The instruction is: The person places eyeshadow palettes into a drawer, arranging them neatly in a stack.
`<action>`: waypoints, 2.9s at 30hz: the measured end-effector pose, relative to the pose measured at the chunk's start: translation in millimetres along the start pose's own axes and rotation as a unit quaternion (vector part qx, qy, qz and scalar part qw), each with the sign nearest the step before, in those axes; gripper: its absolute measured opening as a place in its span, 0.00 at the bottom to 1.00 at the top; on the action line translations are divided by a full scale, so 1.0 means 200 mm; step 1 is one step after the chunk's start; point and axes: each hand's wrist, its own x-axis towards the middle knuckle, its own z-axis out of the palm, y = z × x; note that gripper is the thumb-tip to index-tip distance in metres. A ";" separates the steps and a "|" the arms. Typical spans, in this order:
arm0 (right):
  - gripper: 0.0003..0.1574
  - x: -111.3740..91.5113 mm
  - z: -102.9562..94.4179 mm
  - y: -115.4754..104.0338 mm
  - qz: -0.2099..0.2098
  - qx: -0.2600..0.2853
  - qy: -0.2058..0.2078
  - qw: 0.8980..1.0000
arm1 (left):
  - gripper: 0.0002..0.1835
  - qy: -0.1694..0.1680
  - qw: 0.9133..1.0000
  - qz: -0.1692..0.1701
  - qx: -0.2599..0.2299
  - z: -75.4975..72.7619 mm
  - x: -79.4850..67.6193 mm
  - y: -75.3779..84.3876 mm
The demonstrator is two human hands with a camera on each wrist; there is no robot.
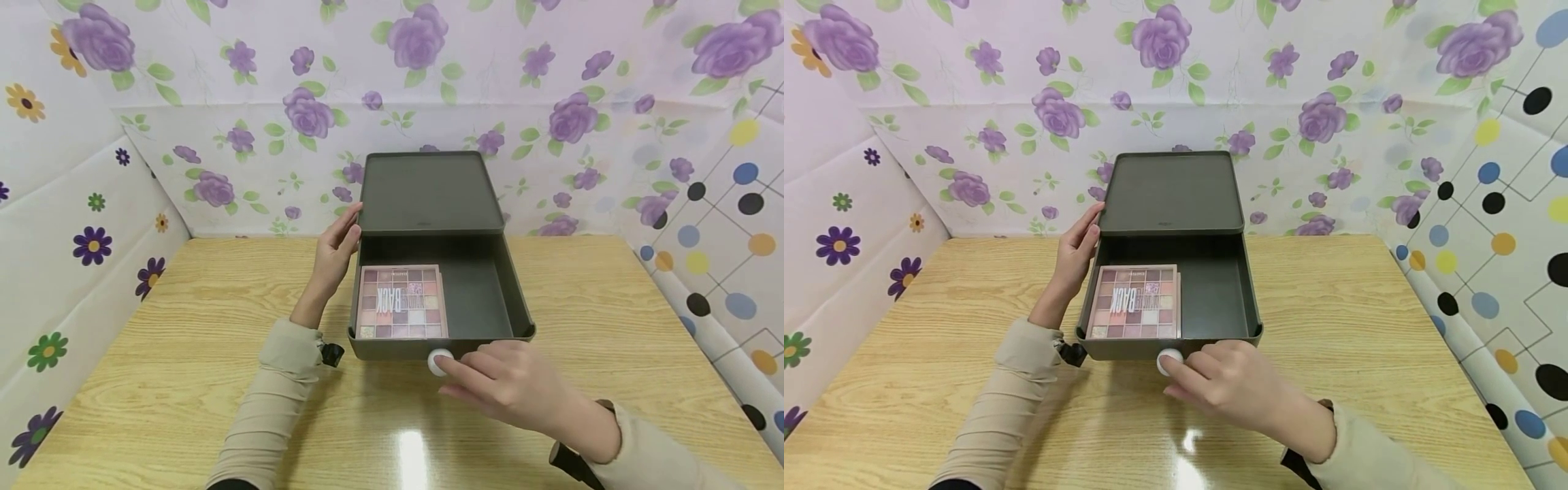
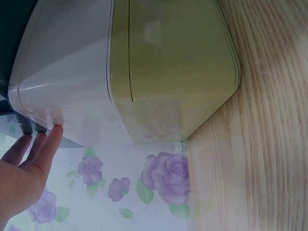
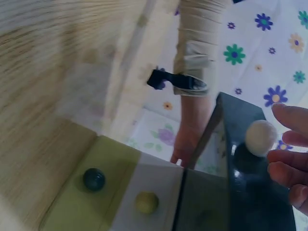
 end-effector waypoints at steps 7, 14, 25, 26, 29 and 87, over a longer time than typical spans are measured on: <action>0.13 -0.02 0.04 -0.02 -0.014 -0.050 -0.009 0.999 | 0.22 -0.002 1.000 0.002 -0.002 0.01 0.00 0.00; 0.10 -0.01 0.06 -0.03 -0.014 -0.064 0.026 0.998 | 0.22 -0.005 1.000 0.012 -0.004 0.00 0.00 -0.02; 0.08 -0.02 0.07 0.00 -0.015 -0.076 0.056 0.995 | 0.23 0.001 1.000 0.010 -0.002 0.00 0.00 -0.01; 0.08 -0.02 0.07 0.00 -0.014 -0.077 0.058 0.995 | 0.24 0.002 1.000 0.010 -0.002 0.01 0.00 -0.01; 0.09 -0.02 0.07 0.01 -0.016 -0.073 0.064 0.995 | 0.28 0.006 1.000 0.011 -0.004 0.00 0.00 -0.01; 0.21 -0.14 0.27 0.12 0.439 0.267 0.074 0.855 | 0.23 0.002 1.000 -0.014 -0.005 0.00 0.00 0.00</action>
